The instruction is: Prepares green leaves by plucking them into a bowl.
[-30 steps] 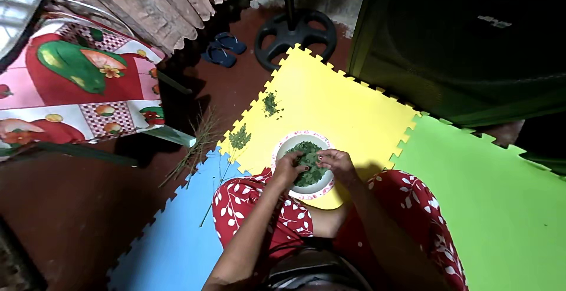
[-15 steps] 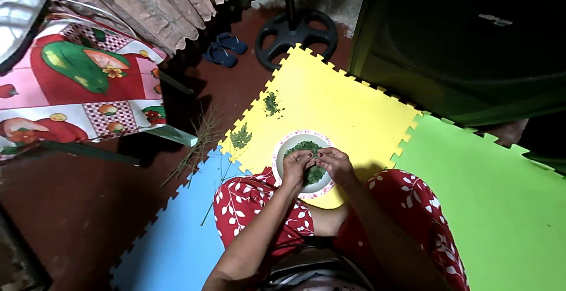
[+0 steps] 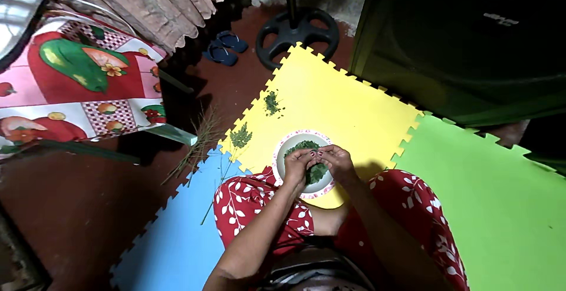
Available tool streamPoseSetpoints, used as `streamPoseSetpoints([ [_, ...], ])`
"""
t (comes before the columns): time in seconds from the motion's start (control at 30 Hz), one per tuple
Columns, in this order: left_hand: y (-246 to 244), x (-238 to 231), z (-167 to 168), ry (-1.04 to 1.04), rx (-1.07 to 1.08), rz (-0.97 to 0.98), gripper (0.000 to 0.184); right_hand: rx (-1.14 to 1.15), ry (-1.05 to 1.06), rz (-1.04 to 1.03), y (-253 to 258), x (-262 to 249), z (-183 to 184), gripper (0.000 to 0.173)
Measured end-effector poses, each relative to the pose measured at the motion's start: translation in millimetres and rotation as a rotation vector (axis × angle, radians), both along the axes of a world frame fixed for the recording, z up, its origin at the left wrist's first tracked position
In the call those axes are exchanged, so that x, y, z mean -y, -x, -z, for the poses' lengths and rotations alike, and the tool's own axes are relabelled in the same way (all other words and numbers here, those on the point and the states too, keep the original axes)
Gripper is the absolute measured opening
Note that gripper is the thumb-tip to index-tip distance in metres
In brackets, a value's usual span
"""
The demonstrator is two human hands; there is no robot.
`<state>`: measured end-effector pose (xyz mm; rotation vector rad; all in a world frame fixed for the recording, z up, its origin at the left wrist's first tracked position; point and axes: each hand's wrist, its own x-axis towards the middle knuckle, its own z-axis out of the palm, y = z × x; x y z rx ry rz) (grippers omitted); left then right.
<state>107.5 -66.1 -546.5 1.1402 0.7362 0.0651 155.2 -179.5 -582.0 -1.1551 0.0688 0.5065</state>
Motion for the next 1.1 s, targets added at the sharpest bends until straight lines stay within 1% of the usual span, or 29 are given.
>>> streamPoseSetpoints([
  [0.17, -2, 4, -2, 0.199, -0.031, -0.129, 0.005, -0.071, -0.031, 0.025, -1, -3, 3, 0.017],
  [0.23, -3, 4, -3, 0.216, -0.042, -0.134, 0.006, -0.095, -0.044, 0.039, -2, -3, 3, 0.017],
  [0.27, -3, 3, -3, 0.172, -0.043, -0.097, 0.006, -0.084, -0.035, 0.032, -2, -1, 4, 0.017],
  [0.3, -3, 0, -3, 0.078, -0.043, -0.024, 0.007, -0.046, -0.006, 0.011, -2, 1, 4, 0.016],
  [0.4, -2, -16, -5, -0.313, -0.054, 0.332, 0.020, 0.205, 0.116, -0.079, -6, 9, 11, 0.012],
  [0.43, -2, -20, -5, -0.398, -0.051, 0.403, 0.020, 0.260, 0.148, -0.103, -7, 10, 11, 0.011],
  [0.47, -1, -22, -5, -0.448, -0.047, 0.434, 0.018, 0.288, 0.168, -0.115, -7, 10, 10, 0.010],
  [0.53, 0, -24, -7, -0.449, -0.028, 0.412, 0.013, 0.287, 0.166, -0.101, -6, 8, 8, 0.010],
  [0.63, 1, -25, -10, -0.346, -0.026, 0.327, 0.010, 0.209, 0.105, -0.073, -3, 8, 6, 0.013],
  [0.7, 2, -25, -10, -0.304, -0.049, 0.302, 0.010, 0.160, 0.093, -0.071, -3, 7, 5, 0.013],
  [0.9, 6, -27, -3, -0.263, -0.064, 0.258, 0.010, 0.100, 0.118, -0.082, -2, 5, 6, 0.012],
  [1.1, 9, -29, -3, -0.222, -0.079, 0.213, 0.010, 0.032, 0.132, -0.073, -1, 4, 4, 0.013],
])
